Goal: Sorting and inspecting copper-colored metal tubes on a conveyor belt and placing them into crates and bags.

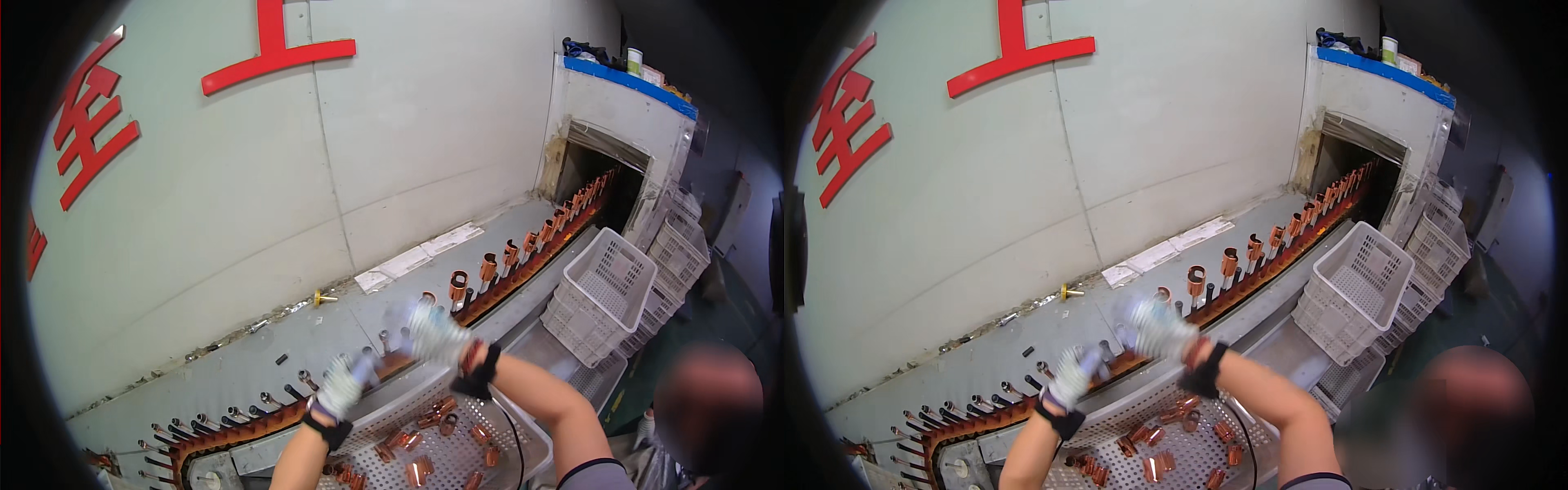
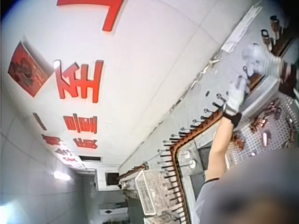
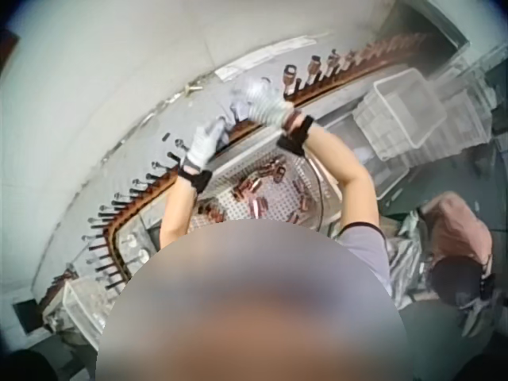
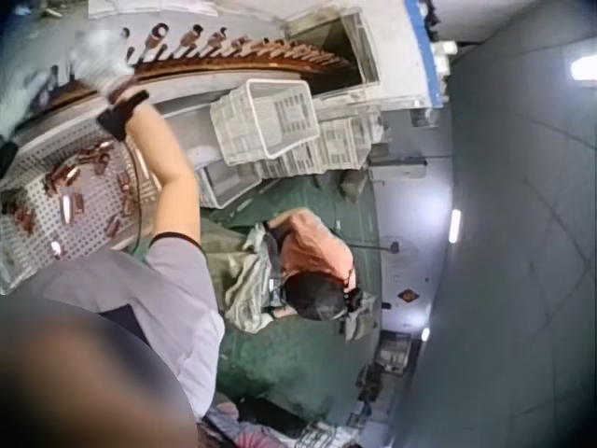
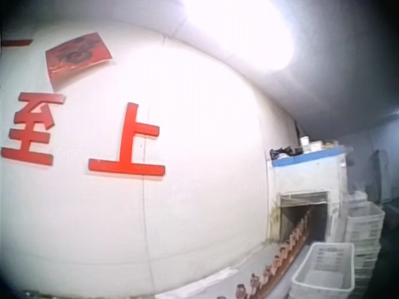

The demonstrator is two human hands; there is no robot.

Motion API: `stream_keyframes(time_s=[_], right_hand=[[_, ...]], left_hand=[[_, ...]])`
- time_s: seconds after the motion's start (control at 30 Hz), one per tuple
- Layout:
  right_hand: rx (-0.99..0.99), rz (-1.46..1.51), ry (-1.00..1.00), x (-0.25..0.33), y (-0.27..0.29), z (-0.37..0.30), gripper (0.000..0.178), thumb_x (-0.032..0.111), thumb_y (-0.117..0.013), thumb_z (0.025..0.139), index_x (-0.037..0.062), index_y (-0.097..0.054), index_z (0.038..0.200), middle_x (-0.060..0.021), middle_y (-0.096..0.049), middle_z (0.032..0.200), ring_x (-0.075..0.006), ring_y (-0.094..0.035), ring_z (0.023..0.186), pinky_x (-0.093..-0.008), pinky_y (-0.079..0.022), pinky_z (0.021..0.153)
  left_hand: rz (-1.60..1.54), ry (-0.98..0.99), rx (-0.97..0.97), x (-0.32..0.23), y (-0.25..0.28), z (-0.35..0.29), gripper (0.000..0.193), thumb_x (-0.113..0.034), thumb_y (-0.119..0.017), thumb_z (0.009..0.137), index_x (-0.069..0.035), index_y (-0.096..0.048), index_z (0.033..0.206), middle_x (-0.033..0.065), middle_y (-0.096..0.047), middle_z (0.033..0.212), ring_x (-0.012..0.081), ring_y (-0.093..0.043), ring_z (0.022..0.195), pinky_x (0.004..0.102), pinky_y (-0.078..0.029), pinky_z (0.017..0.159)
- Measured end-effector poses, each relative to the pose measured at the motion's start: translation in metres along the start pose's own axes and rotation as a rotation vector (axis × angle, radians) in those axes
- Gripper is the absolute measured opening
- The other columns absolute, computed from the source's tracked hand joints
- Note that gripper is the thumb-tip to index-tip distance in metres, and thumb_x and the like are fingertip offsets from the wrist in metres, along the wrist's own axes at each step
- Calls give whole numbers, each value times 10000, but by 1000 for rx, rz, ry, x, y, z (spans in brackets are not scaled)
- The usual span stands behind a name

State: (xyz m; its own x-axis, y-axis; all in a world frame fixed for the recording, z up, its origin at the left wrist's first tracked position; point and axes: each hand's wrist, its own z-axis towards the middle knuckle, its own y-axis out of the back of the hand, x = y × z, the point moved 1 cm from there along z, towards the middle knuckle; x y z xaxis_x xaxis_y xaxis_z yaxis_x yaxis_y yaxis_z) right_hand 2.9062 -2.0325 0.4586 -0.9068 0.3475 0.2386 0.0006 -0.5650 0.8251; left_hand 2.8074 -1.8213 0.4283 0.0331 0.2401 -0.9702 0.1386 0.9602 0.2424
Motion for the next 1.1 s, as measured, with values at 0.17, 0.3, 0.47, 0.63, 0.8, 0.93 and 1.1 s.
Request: stream_keyframes(time_s=[0.17,0.3,0.47,0.63,0.8,0.93,1.1], right_hand=[[-23,111,-529,-56,-48,22,325,207,-673,823,32,-661,1097,-190,-626,1067,-352,-645,969,-394,-532,851],[-20,181,-296,1,-60,6,134,111,-654,804,5,-655,886,-180,-621,954,-343,-643,893,-401,-531,810],[362,363,34,50,-21,21,349,295,-706,829,13,-623,1017,-169,-644,1020,-356,-626,968,-428,-512,861],[294,-350,-305,-10,-48,48,289,257,-676,798,65,-689,1013,-186,-655,1013,-362,-625,990,-442,-506,875],[315,-237,135,94,-74,14,127,101,-589,821,-15,-636,836,-191,-624,814,-371,-646,794,-427,-540,651],[460,157,203,103,-47,7,315,330,-681,829,74,-651,1010,-188,-617,983,-342,-643,944,-409,-538,797],[-80,-20,-199,-5,-63,39,254,281,-652,841,62,-636,968,-192,-614,960,-394,-626,906,-452,-527,742]], left_hand=[[353,-290,579,-30,-53,-96,413,-321,-639,925,-18,-644,1206,183,-641,1139,298,-601,1092,404,-444,985],[222,77,131,29,10,-105,629,-416,-703,844,9,-581,1291,216,-601,1279,304,-567,1207,368,-413,1055],[426,352,218,182,78,-149,853,-586,-668,801,30,-498,1366,232,-608,1278,342,-566,1226,392,-420,1053],[646,417,293,148,54,-126,800,-609,-655,803,-27,-547,1341,232,-609,1277,362,-566,1214,393,-425,1035],[490,383,269,147,58,-132,792,-597,-668,794,-18,-561,1324,229,-618,1267,353,-581,1193,388,-439,1018],[595,474,279,124,53,-128,784,-569,-684,789,0,-564,1314,225,-639,1234,350,-594,1175,380,-446,1006],[661,421,287,140,49,-123,781,-600,-660,800,-42,-559,1338,211,-644,1236,366,-593,1169,394,-445,1002]])
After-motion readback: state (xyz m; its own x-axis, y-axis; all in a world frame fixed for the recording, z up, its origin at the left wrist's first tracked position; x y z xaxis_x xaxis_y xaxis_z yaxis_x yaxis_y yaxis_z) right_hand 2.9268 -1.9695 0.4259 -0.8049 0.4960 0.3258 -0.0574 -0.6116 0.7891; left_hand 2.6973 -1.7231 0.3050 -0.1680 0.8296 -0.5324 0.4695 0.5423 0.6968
